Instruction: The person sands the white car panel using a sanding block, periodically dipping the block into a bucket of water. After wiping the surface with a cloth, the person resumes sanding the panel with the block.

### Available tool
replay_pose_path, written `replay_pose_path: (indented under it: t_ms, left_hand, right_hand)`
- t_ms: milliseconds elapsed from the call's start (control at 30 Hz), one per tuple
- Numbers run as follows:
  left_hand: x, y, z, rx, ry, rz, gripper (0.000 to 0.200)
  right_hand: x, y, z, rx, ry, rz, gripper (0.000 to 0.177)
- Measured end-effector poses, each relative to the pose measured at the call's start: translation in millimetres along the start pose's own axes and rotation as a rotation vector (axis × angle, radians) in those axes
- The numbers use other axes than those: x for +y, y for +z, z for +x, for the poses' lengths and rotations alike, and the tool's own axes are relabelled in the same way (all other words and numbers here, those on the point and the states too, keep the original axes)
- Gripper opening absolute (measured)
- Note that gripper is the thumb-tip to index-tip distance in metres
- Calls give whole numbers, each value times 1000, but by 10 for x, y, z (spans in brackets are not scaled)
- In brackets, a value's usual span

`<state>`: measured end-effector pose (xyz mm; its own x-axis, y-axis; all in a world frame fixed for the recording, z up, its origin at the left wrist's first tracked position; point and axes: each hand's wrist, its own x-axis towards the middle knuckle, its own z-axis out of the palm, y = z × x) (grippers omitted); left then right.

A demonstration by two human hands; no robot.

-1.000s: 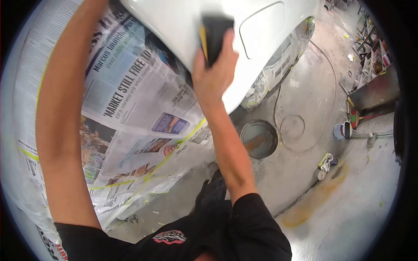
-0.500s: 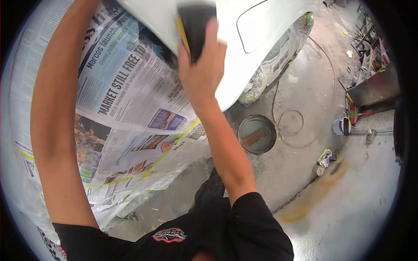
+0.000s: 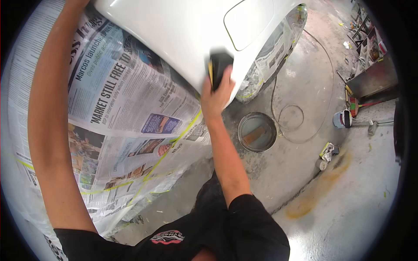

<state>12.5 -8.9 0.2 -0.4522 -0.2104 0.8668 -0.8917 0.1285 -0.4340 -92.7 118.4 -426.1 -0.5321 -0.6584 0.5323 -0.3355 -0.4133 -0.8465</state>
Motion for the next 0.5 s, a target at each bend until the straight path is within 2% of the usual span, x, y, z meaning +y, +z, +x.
replay_pose_path:
  t_ms: [33,67,100,167,233,333,433,500]
  left_hand:
    - [54,-43,1,-27,-28,-18,62]
    - [72,-78,2,-59,-56,-35,62]
    - [63,-94,12,-70,-62,-39,62]
    - [68,-71,26,-90,-70,-55,62]
    - [6,-4,28,-47,-64,-53,61]
    - [55,-17,-35,-62,-81,-16,60]
    - [106,-74,-14,-61,-69,10,60]
    - [94,-83,25,-53,-44,8,60]
  right_hand:
    - [232,-57,-371,3,50,10,74]
    - [180,-144,-435,2,104,21,74]
    - [205,-111,-387,27,63,14,74]
    - [199,23,-37,86,-18,-5,74]
    - [-74,32,656,35,-62,-83,72]
    - [-108,-14,829,8,-86,-122,72]
    - [254,-56,-46,31,-133,-32,72]
    - [298,-38,-28,81,-183,-47,72]
